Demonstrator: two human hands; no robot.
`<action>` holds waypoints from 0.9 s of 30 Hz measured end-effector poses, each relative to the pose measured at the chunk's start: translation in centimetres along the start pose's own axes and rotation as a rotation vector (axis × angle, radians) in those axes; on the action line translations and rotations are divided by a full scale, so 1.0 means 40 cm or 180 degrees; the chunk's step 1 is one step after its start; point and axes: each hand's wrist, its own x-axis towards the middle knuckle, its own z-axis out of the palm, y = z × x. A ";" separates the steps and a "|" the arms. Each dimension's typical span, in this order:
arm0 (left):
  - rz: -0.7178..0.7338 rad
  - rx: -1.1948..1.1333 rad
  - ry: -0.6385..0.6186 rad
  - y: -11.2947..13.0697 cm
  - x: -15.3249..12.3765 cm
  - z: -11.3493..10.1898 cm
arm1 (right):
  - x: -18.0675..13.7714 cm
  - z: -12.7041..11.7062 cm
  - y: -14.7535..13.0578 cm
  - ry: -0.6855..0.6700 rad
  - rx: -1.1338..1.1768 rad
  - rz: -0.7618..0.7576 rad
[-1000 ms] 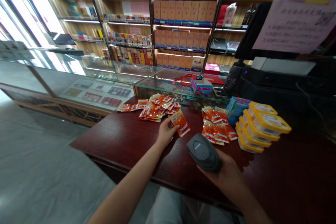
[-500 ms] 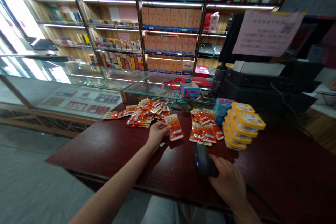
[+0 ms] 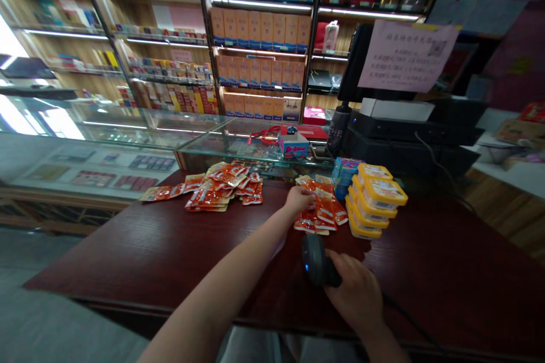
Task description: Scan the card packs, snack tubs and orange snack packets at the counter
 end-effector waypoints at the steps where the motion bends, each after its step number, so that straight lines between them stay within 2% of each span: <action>1: 0.0041 0.0046 -0.0005 -0.002 0.006 0.006 | 0.000 0.001 0.000 0.0004 -0.0003 0.0012; 3: 0.0110 0.0133 0.0004 -0.008 0.008 0.002 | -0.001 0.002 0.002 0.0028 0.0002 0.0011; 6: 0.0178 0.0246 0.0064 -0.018 -0.011 -0.035 | -0.004 0.004 0.004 0.0037 0.0039 -0.0042; 11: 0.0602 0.1005 0.0368 -0.033 -0.077 -0.145 | -0.009 0.006 0.007 0.0017 0.0032 -0.0071; 15: 0.1043 0.1770 0.0891 -0.041 -0.125 -0.242 | -0.013 0.007 0.011 0.0030 -0.0054 -0.0078; 18: 0.1208 0.2092 0.1245 -0.040 -0.140 -0.305 | -0.015 0.009 0.017 0.0047 -0.0090 -0.0138; 22: 0.1295 0.2287 0.1591 -0.011 -0.133 -0.377 | -0.019 0.011 0.023 0.0015 -0.0124 -0.0247; 27: 0.1457 0.3010 0.2239 0.069 -0.105 -0.455 | -0.025 0.013 0.023 -0.0017 -0.0199 -0.0211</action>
